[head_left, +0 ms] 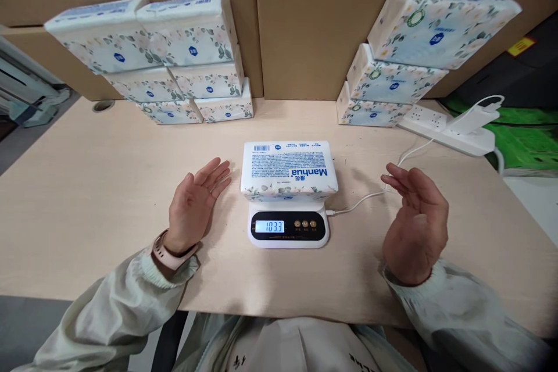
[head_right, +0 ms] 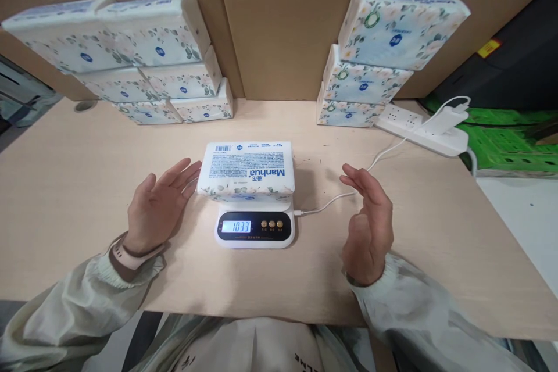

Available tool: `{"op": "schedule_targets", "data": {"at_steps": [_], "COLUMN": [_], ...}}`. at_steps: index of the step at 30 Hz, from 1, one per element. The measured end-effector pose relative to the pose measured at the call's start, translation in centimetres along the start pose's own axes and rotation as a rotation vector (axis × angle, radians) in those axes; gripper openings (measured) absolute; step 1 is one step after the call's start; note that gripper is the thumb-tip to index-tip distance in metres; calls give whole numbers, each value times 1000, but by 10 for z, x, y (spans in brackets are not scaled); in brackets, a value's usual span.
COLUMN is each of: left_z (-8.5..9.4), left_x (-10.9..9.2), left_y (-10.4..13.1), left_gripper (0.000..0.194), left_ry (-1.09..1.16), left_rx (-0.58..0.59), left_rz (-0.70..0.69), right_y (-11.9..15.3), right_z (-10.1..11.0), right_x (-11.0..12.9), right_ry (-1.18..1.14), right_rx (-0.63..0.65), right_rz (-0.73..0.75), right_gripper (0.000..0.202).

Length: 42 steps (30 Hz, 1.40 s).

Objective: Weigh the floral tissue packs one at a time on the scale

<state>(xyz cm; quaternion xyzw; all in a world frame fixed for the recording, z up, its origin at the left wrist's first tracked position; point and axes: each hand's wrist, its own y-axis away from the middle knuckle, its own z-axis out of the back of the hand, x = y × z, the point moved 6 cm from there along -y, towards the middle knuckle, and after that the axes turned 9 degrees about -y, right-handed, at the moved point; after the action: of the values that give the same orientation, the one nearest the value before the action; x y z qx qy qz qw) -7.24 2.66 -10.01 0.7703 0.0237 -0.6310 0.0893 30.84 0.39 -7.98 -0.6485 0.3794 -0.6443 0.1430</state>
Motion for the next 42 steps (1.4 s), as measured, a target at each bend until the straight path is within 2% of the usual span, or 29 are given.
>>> {"op": "schedule_targets", "data": {"at_steps": [10, 16, 21, 31, 42], "left_z": [-2, -3, -3, -4, -3], "left_x": [-3, -5, -7, -8, -8], "left_y": [2, 5, 6, 6, 6], "left_gripper": [57, 56, 57, 57, 58], "left_ry": [4, 20, 23, 28, 22], "left_rx": [0, -11, -3, -2, -1], "left_rz": [2, -12, -21, -25, -18], "right_y": [-3, -5, -7, -10, -10], "right_z": [1, 4, 4, 3, 8], "right_x": [-1, -4, -3, 0, -4], "right_ry": [-52, -19, -30, -29, 5], "right_rx": [-7, -77, -78, -51, -96], "right_rz": [71, 69, 140, 176, 157], "right_gripper": [48, 50, 50, 50, 53]}}
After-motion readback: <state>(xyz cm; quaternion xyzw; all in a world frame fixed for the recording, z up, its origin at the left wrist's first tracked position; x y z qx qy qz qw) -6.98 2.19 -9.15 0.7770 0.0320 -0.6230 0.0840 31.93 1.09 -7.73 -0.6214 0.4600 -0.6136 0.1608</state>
